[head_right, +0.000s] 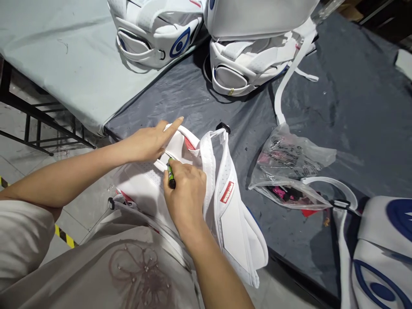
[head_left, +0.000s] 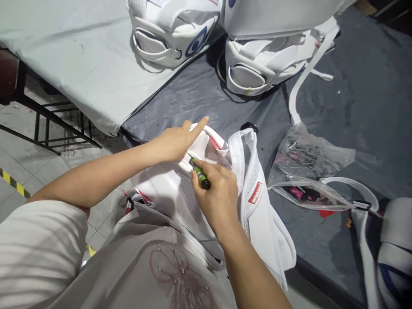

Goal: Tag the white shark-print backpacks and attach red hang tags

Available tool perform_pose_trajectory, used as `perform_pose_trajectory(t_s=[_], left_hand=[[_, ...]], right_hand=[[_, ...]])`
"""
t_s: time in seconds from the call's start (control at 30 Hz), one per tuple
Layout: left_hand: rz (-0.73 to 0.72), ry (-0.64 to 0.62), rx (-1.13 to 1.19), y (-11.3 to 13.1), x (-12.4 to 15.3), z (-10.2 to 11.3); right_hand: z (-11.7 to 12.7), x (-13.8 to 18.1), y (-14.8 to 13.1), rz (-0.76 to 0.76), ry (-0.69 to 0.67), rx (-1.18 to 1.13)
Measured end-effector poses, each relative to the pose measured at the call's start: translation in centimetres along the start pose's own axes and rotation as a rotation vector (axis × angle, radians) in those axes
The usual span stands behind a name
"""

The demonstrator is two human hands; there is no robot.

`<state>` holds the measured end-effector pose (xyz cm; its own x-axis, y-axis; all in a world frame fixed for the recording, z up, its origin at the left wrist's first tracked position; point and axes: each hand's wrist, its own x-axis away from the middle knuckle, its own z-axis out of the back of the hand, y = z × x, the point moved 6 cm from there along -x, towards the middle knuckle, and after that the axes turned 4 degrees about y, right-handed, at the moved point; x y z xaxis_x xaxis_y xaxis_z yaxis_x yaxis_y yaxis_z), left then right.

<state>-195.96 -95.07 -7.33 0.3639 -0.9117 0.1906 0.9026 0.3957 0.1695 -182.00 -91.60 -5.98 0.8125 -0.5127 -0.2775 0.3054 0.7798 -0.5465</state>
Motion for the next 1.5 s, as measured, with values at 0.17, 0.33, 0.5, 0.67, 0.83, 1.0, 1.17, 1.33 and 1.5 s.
perform_pose_trajectory(t_s=[0.17, 0.33, 0.5, 0.67, 0.83, 1.0, 1.17, 1.33, 1.5], left_hand=[[0.001, 0.032, 0.011, -0.1, 0.1, -0.2], [0.002, 0.001, -0.008, 0.0, 0.1, 0.1], [-0.011, 0.013, -0.041, -0.1, 0.0, -0.1], [-0.011, 0.037, -0.04, -0.1, 0.1, -0.3], [0.011, 0.041, -0.047, 0.0, 0.1, -0.1], [0.026, 0.022, -0.061, 0.0, 0.1, 0.2], [0.064, -0.009, -0.105, 0.0, 0.9, 0.9], [0.007, 0.049, -0.114, -0.5, 0.7, 1.0], [0.028, 0.085, -0.159, 0.2, 1.4, 0.7]], right_hand=[[0.1, 0.0, -0.2, 0.001, 0.006, -0.008], [-0.2, -0.3, -0.3, -0.004, -0.018, -0.063], [-0.3, -0.4, -0.2, 0.023, -0.018, -0.114], [-0.3, -0.3, -0.1, 0.034, -0.014, -0.061], [-0.3, -0.2, -0.1, 0.02, -0.027, -0.025], [-0.7, -0.6, 0.0, -0.031, -0.069, -0.022], [-0.5, -0.6, -1.1, -0.058, -0.158, -0.034], [7.2, 2.4, -0.4, 0.064, 0.122, -0.337], [17.1, 8.6, 11.9, -0.308, 0.645, 0.057]])
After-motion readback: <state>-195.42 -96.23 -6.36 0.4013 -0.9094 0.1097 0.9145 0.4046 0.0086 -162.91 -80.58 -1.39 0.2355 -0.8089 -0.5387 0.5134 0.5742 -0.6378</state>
